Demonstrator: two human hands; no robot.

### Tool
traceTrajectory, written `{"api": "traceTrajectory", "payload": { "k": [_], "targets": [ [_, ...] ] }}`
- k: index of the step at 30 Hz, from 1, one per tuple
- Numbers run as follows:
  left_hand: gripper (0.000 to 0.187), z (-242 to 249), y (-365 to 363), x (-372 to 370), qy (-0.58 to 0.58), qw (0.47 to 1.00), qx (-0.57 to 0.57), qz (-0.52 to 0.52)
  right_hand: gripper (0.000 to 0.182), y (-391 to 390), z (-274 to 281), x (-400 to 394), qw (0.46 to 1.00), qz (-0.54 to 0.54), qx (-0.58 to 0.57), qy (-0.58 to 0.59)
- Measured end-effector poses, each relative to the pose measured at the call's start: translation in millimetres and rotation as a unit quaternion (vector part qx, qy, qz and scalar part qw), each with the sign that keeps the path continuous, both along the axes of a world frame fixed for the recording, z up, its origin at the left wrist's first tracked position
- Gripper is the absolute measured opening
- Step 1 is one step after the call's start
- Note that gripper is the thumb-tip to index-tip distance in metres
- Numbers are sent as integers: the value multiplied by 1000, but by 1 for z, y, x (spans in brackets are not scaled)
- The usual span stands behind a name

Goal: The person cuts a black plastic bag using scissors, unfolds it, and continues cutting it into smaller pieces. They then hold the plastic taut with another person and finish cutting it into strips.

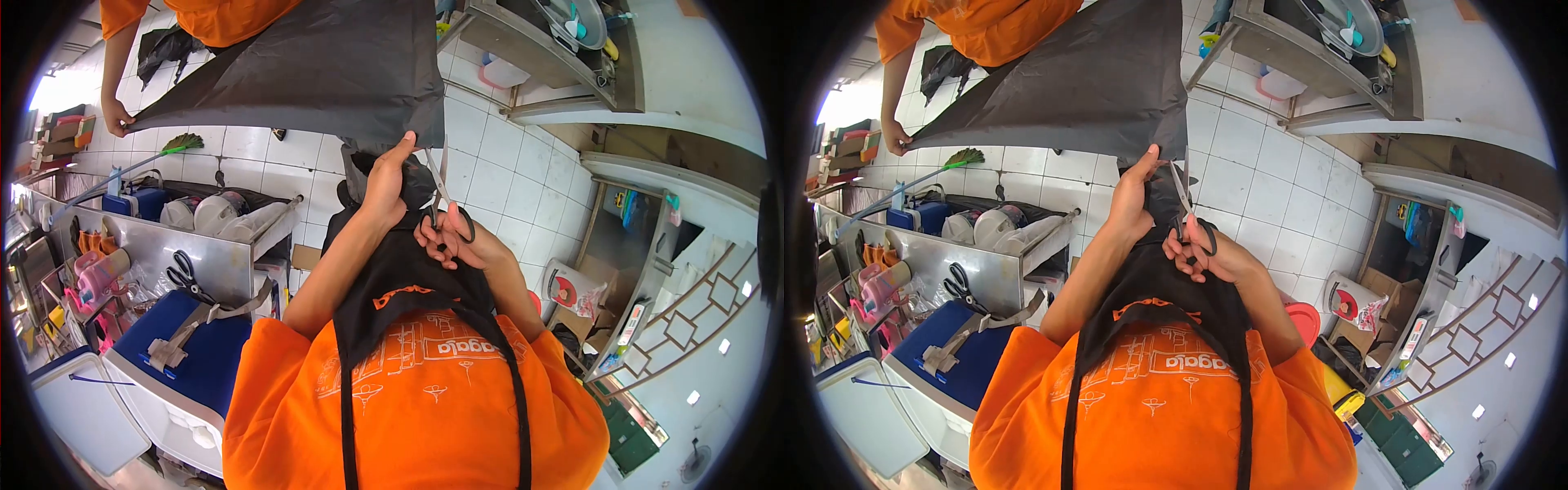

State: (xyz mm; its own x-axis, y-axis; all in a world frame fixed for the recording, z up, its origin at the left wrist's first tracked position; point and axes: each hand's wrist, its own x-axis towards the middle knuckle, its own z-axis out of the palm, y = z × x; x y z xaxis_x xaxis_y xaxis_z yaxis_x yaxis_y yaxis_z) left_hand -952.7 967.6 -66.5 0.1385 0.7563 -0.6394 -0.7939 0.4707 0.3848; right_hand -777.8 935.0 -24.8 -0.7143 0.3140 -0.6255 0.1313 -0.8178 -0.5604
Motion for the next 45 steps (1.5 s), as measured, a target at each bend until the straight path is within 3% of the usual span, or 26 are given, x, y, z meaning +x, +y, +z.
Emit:
{"api": "traceTrajectory", "payload": {
  "k": [6,9,11,17,19,21,25,28,30,34,45],
  "targets": [
    [29,-7,-1,8,38,999,3,21,66,11,-4,-4,999,-29,16,38],
    [30,-14,-2,12,69,997,6,19,65,18,0,-14,998,-61,8,-33],
    [26,-20,-2,11,79,997,13,12,68,18,-2,-17,984,-28,109,-136],
    [28,-16,-2,16,97,993,9,72,64,19,-10,-14,938,7,191,-290],
    [32,-19,-4,18,106,991,18,83,64,20,-12,-14,942,1,179,-283],
    [55,-17,-6,22,110,985,14,132,64,19,-13,-15,946,-5,166,-278],
    [76,-13,-8,20,83,989,-38,114,63,17,-15,-19,955,-40,156,-249],
    [68,-21,-6,15,19,993,-85,85,61,13,-14,-23,952,-61,166,-249],
    [47,-22,-3,8,-46,996,-81,6,60,12,-13,-25,948,-69,178,-255],
    [43,-18,0,3,-95,993,-70,-25,58,9,-9,-27,944,-89,183,-258],
    [26,-27,6,2,137,985,75,-79,64,31,-4,-31,938,-149,175,-259]
  ]
}}
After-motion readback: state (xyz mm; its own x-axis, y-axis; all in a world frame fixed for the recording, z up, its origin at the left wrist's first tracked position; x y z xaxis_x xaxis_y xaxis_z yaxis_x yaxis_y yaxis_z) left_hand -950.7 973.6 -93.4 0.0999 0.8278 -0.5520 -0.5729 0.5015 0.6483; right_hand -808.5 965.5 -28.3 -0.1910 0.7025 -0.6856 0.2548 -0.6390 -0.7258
